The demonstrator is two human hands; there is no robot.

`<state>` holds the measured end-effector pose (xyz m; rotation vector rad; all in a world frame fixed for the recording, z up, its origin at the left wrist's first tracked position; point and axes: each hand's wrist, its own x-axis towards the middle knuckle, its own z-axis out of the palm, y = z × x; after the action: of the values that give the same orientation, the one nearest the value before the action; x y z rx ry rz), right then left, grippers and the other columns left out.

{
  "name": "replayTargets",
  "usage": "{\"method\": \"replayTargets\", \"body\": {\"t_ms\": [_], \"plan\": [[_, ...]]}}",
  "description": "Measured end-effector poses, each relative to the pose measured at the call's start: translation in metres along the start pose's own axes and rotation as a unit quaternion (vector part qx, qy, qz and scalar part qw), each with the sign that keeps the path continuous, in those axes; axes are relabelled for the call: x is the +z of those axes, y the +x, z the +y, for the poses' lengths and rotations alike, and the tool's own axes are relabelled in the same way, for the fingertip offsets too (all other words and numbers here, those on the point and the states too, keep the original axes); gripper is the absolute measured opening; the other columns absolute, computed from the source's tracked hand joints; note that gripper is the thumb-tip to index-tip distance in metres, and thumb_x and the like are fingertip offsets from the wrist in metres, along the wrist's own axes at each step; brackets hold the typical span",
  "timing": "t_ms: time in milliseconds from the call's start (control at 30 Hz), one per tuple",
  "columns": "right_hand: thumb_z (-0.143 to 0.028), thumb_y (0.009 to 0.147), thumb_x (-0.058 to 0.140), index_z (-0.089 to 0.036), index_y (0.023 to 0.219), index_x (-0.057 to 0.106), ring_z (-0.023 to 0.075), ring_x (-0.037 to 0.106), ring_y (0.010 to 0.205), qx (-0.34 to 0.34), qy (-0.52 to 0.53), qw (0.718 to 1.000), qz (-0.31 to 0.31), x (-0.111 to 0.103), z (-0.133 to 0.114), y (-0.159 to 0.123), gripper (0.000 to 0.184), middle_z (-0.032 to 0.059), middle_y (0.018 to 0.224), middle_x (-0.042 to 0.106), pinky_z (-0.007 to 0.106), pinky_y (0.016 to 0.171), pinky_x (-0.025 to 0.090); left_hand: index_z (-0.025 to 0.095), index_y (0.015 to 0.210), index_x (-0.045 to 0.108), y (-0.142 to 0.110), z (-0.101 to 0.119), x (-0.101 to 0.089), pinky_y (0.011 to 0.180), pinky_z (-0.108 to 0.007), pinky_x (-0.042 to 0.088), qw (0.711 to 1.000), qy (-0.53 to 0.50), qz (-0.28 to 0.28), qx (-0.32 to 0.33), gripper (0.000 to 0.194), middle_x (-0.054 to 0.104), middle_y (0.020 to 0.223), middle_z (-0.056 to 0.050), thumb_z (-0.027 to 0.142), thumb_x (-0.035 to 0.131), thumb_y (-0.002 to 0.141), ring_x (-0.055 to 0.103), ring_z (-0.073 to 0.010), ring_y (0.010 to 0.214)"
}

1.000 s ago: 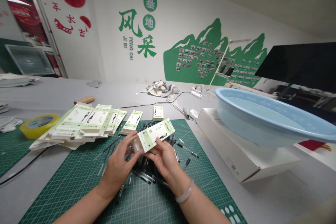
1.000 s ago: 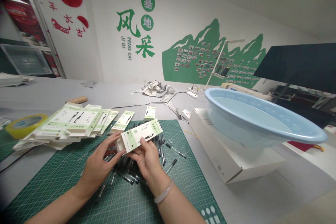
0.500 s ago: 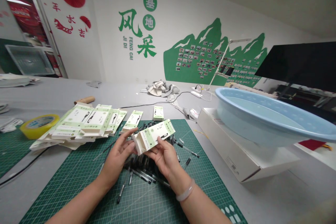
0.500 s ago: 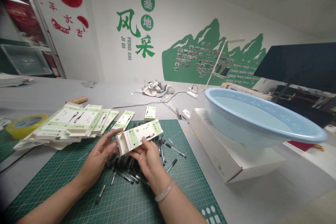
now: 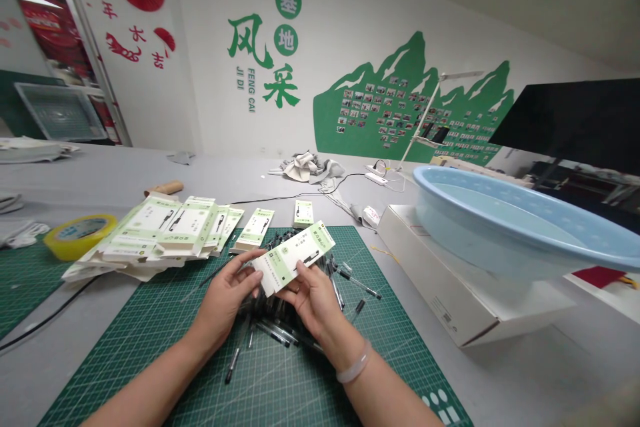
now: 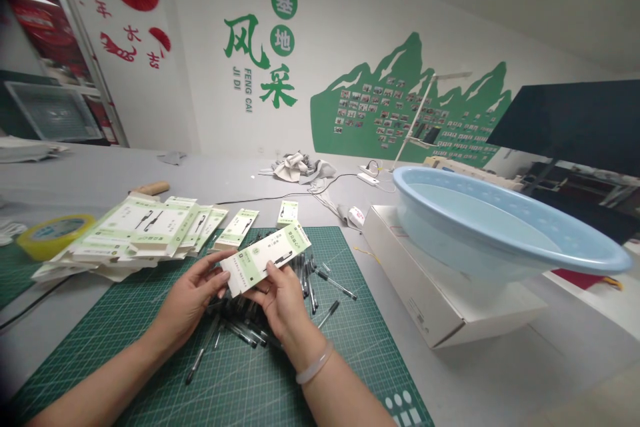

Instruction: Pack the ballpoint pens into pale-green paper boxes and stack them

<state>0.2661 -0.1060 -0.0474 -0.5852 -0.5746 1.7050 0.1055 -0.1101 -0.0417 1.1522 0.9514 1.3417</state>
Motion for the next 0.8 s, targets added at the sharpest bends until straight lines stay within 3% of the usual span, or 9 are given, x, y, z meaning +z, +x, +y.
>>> {"method": "replayTargets", "body": {"t_ms": [333, 600, 800], "plan": [[-0.029, 0.081, 0.065, -0.017, 0.107, 0.052, 0.0258, 0.069, 0.088, -0.007, -0.025, 1.0, -0.006, -0.0001, -0.0015, 0.0003, 0.032, 0.012, 0.104, 0.069, 0.05, 0.079, 0.054, 0.02, 0.114, 0.059, -0.0001, 0.0009, 0.0001, 0.055, -0.018, 0.04, 1.0, -0.01, -0.003, -0.007, 0.041, 0.065, 0.091, -0.003, 0.028, 0.068, 0.075, 0.052, -0.0089, 0.065], [-0.032, 0.081, 0.064, -0.019, 0.106, 0.05, 0.0251, 0.068, 0.09, -0.05, -0.059, 0.997, -0.024, 0.0016, 0.0023, -0.001, 0.032, 0.0097, 0.108, 0.067, 0.05, 0.078, 0.054, 0.018, 0.116, 0.056, -0.0002, 0.0003, 0.0008, 0.061, -0.022, 0.046, 0.999, -0.035, 0.004, -0.032, 0.047, 0.068, 0.1, -0.008, 0.028, 0.07, 0.072, 0.062, -0.0163, 0.08], [-0.035, 0.08, 0.065, -0.02, 0.111, 0.049, 0.0238, 0.066, 0.093, -0.08, -0.124, 0.989, -0.027, -0.0008, 0.0035, -0.0013, 0.037, 0.009, 0.112, 0.064, 0.045, 0.076, 0.056, 0.017, 0.116, 0.056, 0.0005, 0.0022, 0.0013, 0.054, -0.019, 0.043, 0.999, -0.029, 0.005, -0.03, 0.05, 0.067, 0.102, -0.008, 0.029, 0.072, 0.07, 0.061, -0.0167, 0.082]]}}
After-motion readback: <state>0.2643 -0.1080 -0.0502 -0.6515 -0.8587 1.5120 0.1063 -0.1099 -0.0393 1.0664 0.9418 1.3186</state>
